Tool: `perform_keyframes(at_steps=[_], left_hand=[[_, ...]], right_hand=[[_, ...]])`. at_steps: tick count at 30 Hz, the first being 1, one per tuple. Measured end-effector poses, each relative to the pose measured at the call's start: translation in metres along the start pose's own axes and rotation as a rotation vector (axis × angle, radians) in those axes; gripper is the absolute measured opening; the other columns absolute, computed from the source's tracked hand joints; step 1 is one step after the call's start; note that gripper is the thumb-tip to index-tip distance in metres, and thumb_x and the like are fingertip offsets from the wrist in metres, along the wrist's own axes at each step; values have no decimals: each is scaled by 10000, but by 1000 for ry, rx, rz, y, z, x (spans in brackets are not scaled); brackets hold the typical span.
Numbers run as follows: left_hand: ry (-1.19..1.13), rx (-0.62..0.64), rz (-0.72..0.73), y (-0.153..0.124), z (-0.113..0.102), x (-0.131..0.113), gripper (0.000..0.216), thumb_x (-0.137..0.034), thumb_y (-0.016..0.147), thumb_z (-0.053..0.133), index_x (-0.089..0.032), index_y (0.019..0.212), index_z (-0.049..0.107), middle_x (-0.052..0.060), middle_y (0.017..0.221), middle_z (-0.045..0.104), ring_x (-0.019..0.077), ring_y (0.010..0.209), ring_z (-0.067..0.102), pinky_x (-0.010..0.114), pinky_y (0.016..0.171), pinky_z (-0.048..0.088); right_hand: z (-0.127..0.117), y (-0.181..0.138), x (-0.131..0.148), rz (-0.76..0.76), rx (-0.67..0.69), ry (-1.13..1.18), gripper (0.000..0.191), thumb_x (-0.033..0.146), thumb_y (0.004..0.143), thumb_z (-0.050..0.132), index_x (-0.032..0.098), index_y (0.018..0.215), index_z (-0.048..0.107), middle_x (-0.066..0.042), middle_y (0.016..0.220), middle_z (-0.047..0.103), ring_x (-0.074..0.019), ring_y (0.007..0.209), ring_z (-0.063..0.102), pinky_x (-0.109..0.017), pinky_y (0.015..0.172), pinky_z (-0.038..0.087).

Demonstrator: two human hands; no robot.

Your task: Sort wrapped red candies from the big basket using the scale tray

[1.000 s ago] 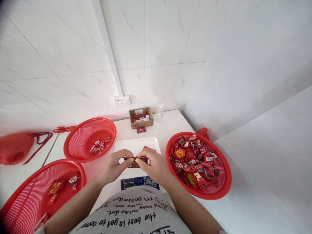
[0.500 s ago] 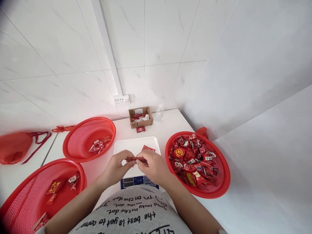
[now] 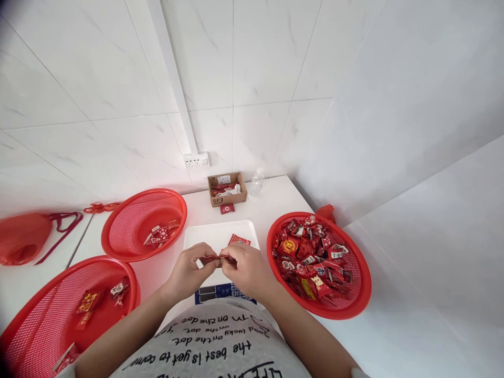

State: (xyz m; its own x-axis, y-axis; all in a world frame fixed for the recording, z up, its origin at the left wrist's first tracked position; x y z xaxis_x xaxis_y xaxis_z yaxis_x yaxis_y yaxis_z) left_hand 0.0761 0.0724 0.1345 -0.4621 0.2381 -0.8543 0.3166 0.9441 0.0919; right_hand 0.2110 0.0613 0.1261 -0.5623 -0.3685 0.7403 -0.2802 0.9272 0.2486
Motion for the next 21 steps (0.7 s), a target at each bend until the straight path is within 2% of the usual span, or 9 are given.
perform_keyframes(at_steps=[4, 8, 10, 13, 21], left_hand=[[-58, 39, -84, 1, -4, 0, 87, -161, 701, 562, -174, 616, 576, -11, 638, 582, 121, 624, 527, 217, 564, 397], [-330, 92, -235, 3, -5, 4, 123, -272, 718, 583, -164, 663, 563, -5, 623, 607, 138, 632, 555, 240, 591, 418], [-429, 94, -261, 3, -6, 5, 163, -310, 723, 588, -156, 677, 561, -5, 610, 605, 132, 614, 546, 241, 591, 417], [-441, 84, -261, 4, -6, 7, 184, -328, 726, 593, -149, 688, 571, -1, 611, 600, 128, 612, 531, 240, 598, 409], [-398, 123, -257, 5, -4, 4, 143, -299, 700, 619, -156, 688, 628, 1, 624, 622, 139, 631, 552, 244, 617, 417]], right_hand=[[1, 0, -1, 65, 12, 94, 153, 129, 754, 477, 200, 733, 610, 3, 672, 591, -122, 634, 534, -226, 581, 402], [-4, 2, -4, 267, 38, 344, 180, 253, 792, 501, 193, 928, 602, -19, 806, 646, -137, 695, 583, -237, 612, 452], [-7, 4, -3, 323, 67, 400, 208, 277, 784, 516, 179, 948, 599, -28, 842, 656, -150, 736, 597, -244, 640, 463], [-10, 6, 1, 340, 117, 356, 169, 268, 783, 499, 164, 831, 625, -28, 776, 664, -158, 715, 594, -243, 622, 456], [-4, 3, -1, 320, 50, 221, 129, 233, 767, 482, 174, 696, 572, 7, 631, 611, -129, 594, 540, -220, 543, 407]])
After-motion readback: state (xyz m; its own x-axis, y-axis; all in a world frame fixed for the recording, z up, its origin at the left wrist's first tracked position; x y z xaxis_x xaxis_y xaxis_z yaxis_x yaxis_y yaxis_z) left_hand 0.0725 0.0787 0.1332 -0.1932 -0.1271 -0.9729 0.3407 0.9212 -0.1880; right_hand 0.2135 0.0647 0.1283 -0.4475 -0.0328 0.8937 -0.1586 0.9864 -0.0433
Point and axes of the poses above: each hand's wrist, its own y-axis towards the middle knuckle, its own z-axis out of the palm, x = y × z, the point moved 4 cm from there along y, towards the middle knuckle
